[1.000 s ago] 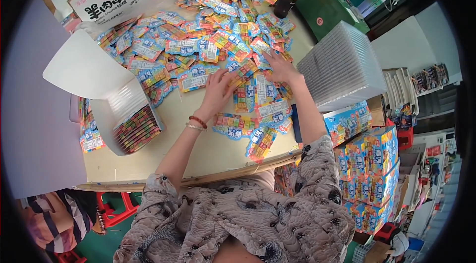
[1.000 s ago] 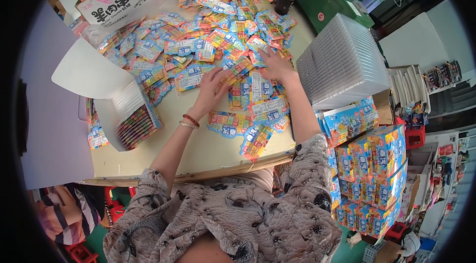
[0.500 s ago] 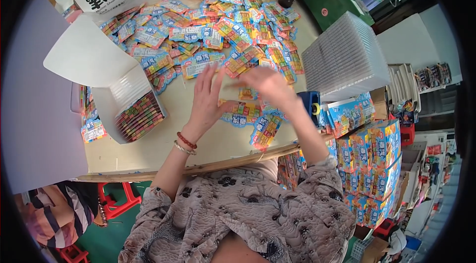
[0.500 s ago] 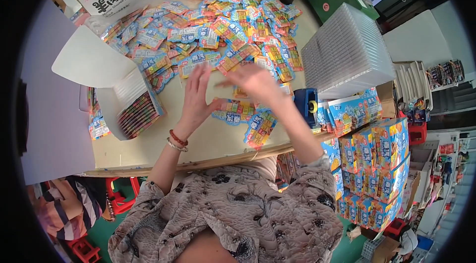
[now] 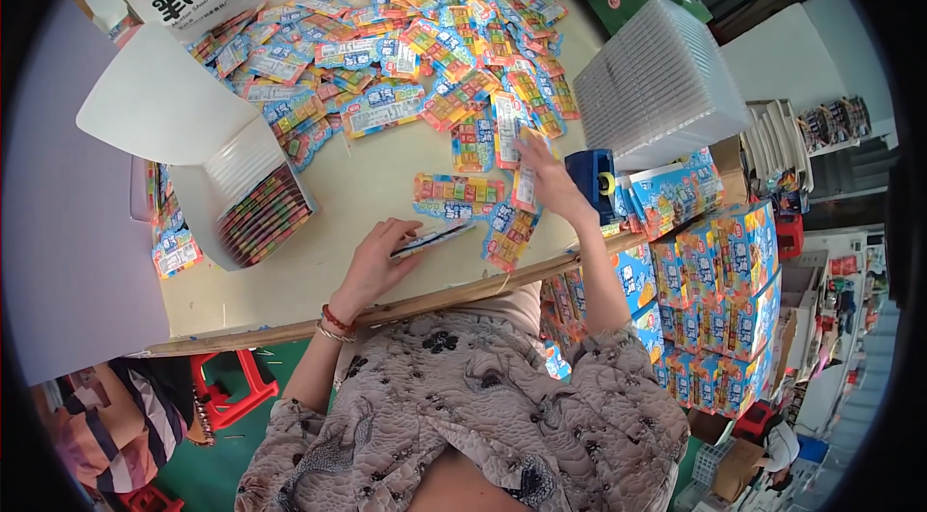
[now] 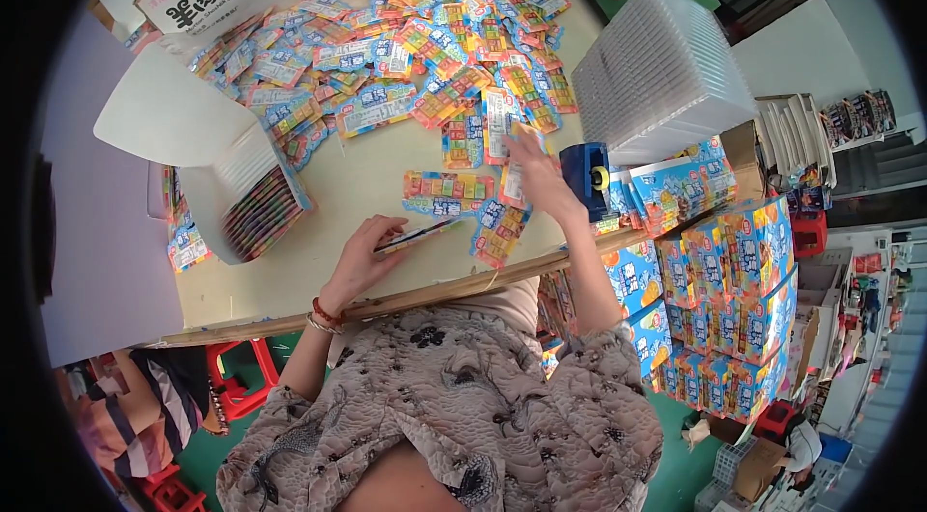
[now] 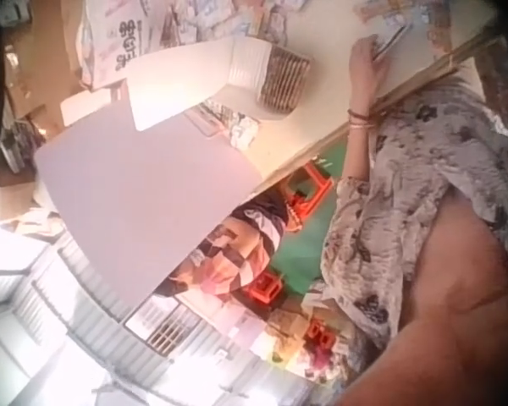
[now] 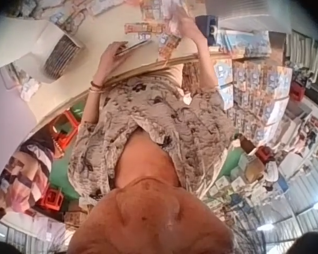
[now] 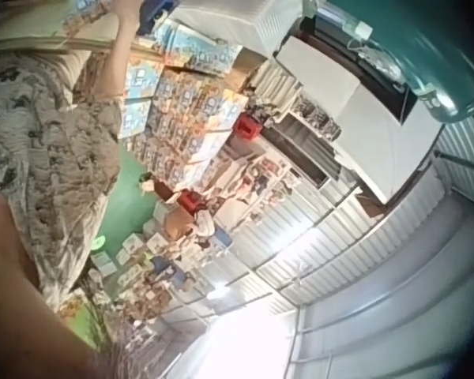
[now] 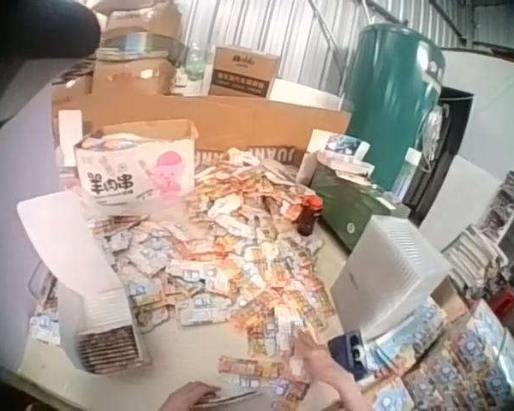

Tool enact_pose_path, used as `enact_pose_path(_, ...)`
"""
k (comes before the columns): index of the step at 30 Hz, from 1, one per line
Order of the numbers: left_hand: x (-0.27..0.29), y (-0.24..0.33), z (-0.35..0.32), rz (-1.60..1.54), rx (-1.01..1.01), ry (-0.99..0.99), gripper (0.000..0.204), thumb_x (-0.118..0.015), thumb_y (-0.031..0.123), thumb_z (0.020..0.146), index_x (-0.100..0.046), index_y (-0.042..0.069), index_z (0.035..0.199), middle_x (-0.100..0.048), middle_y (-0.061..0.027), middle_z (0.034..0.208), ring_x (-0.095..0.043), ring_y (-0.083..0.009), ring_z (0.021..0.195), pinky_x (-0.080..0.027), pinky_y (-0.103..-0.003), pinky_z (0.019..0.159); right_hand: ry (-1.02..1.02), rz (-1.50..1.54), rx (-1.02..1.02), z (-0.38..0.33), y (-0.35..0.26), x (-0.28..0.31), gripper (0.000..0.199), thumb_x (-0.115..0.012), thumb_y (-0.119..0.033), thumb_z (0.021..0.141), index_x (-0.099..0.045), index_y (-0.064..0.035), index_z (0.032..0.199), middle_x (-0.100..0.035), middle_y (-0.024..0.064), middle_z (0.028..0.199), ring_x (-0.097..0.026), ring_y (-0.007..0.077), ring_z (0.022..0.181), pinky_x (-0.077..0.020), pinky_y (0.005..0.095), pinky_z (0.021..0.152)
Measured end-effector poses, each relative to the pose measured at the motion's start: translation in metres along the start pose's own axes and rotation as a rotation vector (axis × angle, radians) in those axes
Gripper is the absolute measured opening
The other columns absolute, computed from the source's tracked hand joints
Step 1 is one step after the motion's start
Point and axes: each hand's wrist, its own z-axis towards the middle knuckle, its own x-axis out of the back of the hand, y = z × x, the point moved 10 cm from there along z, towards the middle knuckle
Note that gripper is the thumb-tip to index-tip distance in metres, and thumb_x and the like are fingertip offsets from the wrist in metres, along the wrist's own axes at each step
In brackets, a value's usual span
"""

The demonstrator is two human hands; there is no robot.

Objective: Organizing and packaging individual snack packets into cardboard boxes.

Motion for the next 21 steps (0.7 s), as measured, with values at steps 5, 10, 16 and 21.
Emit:
enact_pose_path(5,0.004,-0.027,-0.008,-0.105,0.127,0.066,0.034,-0.071,0.006,0.077,-0.062,0.004,0.110,-0.066,-0.0121,0.099,-0.062,-0.0263,0.093,-0.051,-0.035,0.081,0.176,0.350,0.192,0.037,-0.020,0.007,0.056,-0.044,0.013,0.082,-0.048,-0.0080,0.135,-0.035,0.0211,0.146,-0.027,0.0354,0.139,-0.0332,0.0407,0.110)
enact_pose_path(10,0.018,-0.030,-0.022,0.061,0.125,-0.004,0.029,-0.068,0.005,0.080,-0.062,0.003,0.109,-0.065,-0.0133,0.100,-0.061,-0.0296,0.094,-0.049,-0.035,0.081,0.049,0.088,0.205,0.047,-0.008,0.033,0.073,-0.048,0.017,0.072,-0.047,-0.0146,0.137,-0.042,0.0156,0.144,-0.038,0.0337,0.134,-0.0357,0.0391,0.110)
enact_pose_path(16,0.015,-0.021,-0.022,0.030,0.051,0.034,0.027,-0.066,0.005,0.082,-0.062,0.003,0.108,-0.063,-0.0120,0.098,-0.058,-0.0297,0.091,-0.048,-0.036,0.079,-0.085,-0.544,0.343,0.042,-0.009,0.014,0.085,-0.067,-0.001,0.074,-0.029,-0.0216,0.146,-0.038,0.0119,0.145,-0.043,0.0337,0.129,-0.0422,0.0485,0.102)
enact_pose_path(21,0.011,-0.020,-0.018,0.007,0.047,0.016,0.028,-0.067,0.003,0.081,-0.062,0.003,0.109,-0.063,-0.0122,0.099,-0.059,-0.0291,0.092,-0.048,-0.036,0.080,-0.088,-0.587,0.204,0.064,0.008,0.003,0.076,-0.073,-0.035,0.075,-0.038,-0.0171,0.140,-0.041,0.0125,0.141,-0.044,0.0299,0.129,-0.0387,0.0526,0.100)
